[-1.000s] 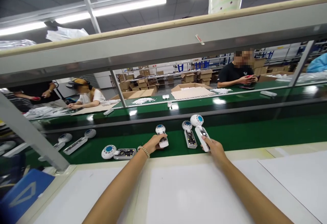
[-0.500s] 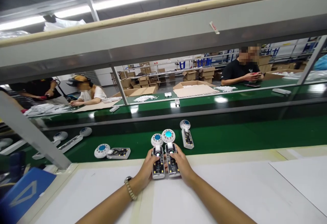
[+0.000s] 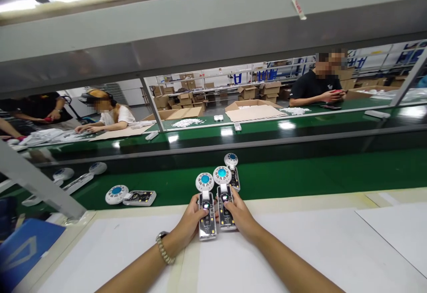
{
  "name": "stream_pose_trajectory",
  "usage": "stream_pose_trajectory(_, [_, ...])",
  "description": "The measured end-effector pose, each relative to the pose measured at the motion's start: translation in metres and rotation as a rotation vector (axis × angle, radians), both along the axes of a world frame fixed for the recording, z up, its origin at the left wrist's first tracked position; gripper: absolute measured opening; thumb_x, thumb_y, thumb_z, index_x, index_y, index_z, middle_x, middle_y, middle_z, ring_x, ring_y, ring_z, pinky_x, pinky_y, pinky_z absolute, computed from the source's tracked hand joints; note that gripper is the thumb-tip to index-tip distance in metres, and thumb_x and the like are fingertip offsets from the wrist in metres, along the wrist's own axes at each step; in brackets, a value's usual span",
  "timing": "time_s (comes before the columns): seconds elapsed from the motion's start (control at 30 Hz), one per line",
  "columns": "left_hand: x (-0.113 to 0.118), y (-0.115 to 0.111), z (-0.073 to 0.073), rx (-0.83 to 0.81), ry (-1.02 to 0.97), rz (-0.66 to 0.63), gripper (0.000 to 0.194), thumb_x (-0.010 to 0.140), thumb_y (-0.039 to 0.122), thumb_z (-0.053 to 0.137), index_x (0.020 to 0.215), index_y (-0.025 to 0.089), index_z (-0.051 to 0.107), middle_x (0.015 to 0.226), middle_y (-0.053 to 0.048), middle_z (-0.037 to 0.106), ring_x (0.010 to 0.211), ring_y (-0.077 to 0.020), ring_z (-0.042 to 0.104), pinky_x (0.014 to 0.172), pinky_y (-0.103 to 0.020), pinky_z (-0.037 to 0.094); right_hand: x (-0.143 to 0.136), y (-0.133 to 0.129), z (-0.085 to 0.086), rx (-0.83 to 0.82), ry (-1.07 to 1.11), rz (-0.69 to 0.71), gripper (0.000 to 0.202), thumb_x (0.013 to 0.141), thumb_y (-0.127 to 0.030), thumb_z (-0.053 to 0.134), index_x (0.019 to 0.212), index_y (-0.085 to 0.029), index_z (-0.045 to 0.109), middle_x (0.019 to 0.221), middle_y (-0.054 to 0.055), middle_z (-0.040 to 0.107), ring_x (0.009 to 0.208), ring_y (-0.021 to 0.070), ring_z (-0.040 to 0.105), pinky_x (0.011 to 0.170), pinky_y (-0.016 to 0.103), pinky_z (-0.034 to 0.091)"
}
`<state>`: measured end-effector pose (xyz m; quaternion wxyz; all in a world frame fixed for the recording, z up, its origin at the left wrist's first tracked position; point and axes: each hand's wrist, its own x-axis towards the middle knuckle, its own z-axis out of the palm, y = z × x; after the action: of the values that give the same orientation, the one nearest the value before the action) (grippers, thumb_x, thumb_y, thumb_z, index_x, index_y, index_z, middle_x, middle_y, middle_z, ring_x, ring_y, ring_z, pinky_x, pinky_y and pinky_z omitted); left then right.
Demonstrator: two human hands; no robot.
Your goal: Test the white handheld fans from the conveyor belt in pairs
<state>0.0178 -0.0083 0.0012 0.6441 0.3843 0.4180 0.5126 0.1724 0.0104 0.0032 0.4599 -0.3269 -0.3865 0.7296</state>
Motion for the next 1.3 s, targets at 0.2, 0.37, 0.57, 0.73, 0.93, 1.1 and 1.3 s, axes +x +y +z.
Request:
stream_pose_trajectory(0.2, [-0.002,-0.002,-0.001,0.04,0.05,-0.013,0.047,0.067,0.016,0.06,0.108,0.02,0.037,0.097,-0.008,0.058,0.085,-0.0224,0.06,0.077,-0.038,0.047,0.001,0.001,-0.001,0.086,-0.028,-0.006,0.06,0.066,-0.039,0.067,0.118,-0.025,0.041,0.108,0.006,0.059,0.099,0.027,0.055,0.084,0.039,0.043])
stream_pose_trajectory(0.37, [-0.002,-0.003,0.001,0.059,0.064,-0.016,0.045,0.069,0.016,0.061,0.108,0.019,0.039,0.103,-0.009,0.056,0.093,-0.0237,0.057,0.081,-0.039,0.045,0.002,-0.002,0.005,0.125,-0.042,-0.008,0.056,0.067,-0.041,0.066,0.116,-0.025,0.045,0.112,0.007,0.057,0.104,0.0279,0.053,0.085,0.039,0.042])
stream_pose_trajectory(0.57, [-0.002,-0.005,0.001,0.091,0.096,-0.019,0.044,0.071,0.014,0.059,0.11,0.019,0.038,0.105,-0.008,0.056,0.097,-0.0223,0.056,0.082,-0.036,0.045,0.004,-0.002,0.003,0.065,0.005,0.029,0.051,0.071,-0.036,0.062,0.117,-0.027,0.043,0.107,0.005,0.059,0.094,0.0255,0.058,0.078,0.038,0.046])
stream_pose_trajectory(0.73, [-0.003,-0.003,-0.002,0.049,0.047,-0.053,0.046,0.071,0.016,0.06,0.111,0.02,0.037,0.105,-0.009,0.056,0.094,-0.023,0.057,0.081,-0.038,0.046,0.003,-0.001,0.003,0.043,-0.012,-0.004,0.049,0.069,-0.032,0.061,0.115,-0.028,0.044,0.098,0.003,0.062,0.081,0.0221,0.061,0.07,0.034,0.048])
stream_pose_trajectory(0.93, [-0.004,-0.003,-0.003,0.043,0.056,-0.05,0.049,0.07,0.017,0.061,0.112,0.02,0.037,0.104,-0.009,0.056,0.093,-0.0228,0.058,0.079,-0.037,0.047,0.003,-0.001,0.001,0.054,-0.036,-0.01,0.05,0.068,-0.032,0.061,0.114,-0.026,0.044,0.097,0.003,0.062,0.079,0.0218,0.06,0.07,0.034,0.048])
stream_pose_trajectory(1.1, [-0.005,-0.002,-0.006,0.072,0.058,-0.037,0.047,0.07,0.014,0.061,0.11,0.02,0.038,0.1,-0.007,0.057,0.091,-0.0209,0.058,0.079,-0.036,0.047,0.002,0.001,-0.001,0.068,-0.046,-0.001,0.05,0.069,-0.031,0.059,0.116,-0.028,0.041,0.096,0.001,0.061,0.066,0.0179,0.06,0.064,0.033,0.049])
stream_pose_trajectory(1.3, [-0.002,-0.006,0.005,0.052,-0.026,-0.09,0.053,0.065,0.014,0.067,0.108,0.021,0.038,0.102,-0.007,0.058,0.092,-0.0237,0.06,0.08,-0.039,0.047,0.005,-0.002,0.002,0.04,0.023,0.038,0.052,0.068,-0.022,0.058,0.117,-0.028,0.04,0.089,-0.001,0.061,0.065,0.0156,0.058,0.062,0.028,0.047])
